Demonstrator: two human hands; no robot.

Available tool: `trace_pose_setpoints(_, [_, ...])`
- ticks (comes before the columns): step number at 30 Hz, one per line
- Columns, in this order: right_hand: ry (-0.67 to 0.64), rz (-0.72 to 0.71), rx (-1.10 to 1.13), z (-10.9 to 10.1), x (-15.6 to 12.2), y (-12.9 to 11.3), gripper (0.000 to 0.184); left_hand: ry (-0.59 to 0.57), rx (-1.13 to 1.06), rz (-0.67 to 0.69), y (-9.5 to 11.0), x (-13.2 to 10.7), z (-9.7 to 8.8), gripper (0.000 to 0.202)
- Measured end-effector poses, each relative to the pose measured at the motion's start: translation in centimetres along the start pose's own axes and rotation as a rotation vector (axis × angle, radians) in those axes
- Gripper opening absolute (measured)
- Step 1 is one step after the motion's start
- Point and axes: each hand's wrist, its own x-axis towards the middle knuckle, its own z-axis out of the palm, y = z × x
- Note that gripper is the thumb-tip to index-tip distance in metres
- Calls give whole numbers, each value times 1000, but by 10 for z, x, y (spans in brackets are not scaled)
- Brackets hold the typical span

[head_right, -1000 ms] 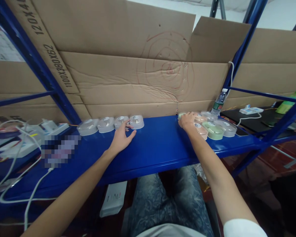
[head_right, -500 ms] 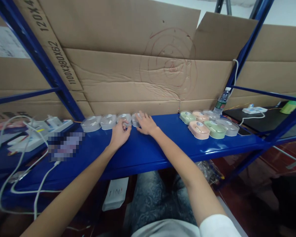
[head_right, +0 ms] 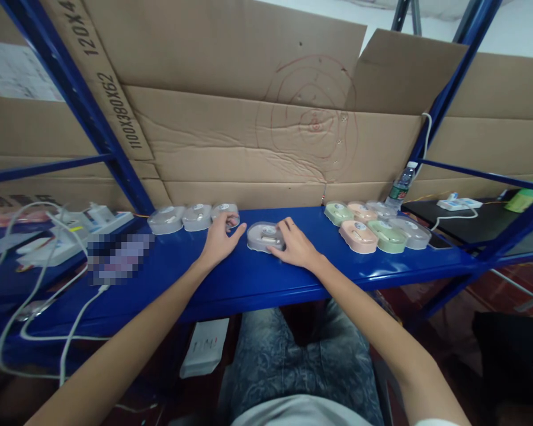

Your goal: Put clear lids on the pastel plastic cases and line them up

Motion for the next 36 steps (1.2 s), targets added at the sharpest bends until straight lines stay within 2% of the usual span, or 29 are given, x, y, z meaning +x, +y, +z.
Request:
trace_pose_setpoints(3, [14, -73, 135, -12, -20, 1, 51, -132, -135, 103, 8, -5, 1, 52])
trace_pose_setpoints(7, [49, -127, 236, -16, -31, -3, 46, -407, -222, 203, 18, -15, 1, 84])
trace_pose_setpoints(10, [32, -134, 222, -13, -33, -6, 61, -558, -192, 192, 24, -21, 3, 110])
trace_pose_setpoints(13, [-61, -166, 183, -10, -35, -8, 80, -579, -183, 180, 27, -24, 4, 116])
trace_pose_setpoints(15, [-102, -169, 179, -9, -35, -8, 79, -579, -198, 161, 29, -25, 5, 118])
trace_pose_setpoints(18, [-86, -138, 218, -10, -35, -8, 70, -592, -208, 116, 29, -26, 6, 124])
trace_pose_setpoints(21, [-26, -119, 285, -11, -32, -6, 64, -591, -213, 99, 26, -26, 8, 131])
trace_pose_setpoints(24, [102, -52, 334, -11, -28, 4, 52, -589, -226, 82, 22, -25, 8, 139])
trace_pose_setpoints(27, [256, 127, 268, -8, -24, 26, 49, -598, -199, 72, 21, -25, 6, 141])
trace_pose_setpoints(29, [297, 269, 151, -2, -23, 42, 53, -630, -156, 86, 20, -25, 5, 140])
trace_pose_setpoints(32, [223, 363, 0, 9, -25, 60, 57, -701, -64, 72, 19, -25, 2, 132])
trace_pose_setpoints(36, [74, 298, -67, 15, -27, 60, 49, -725, -10, 77, 19, -24, 1, 121])
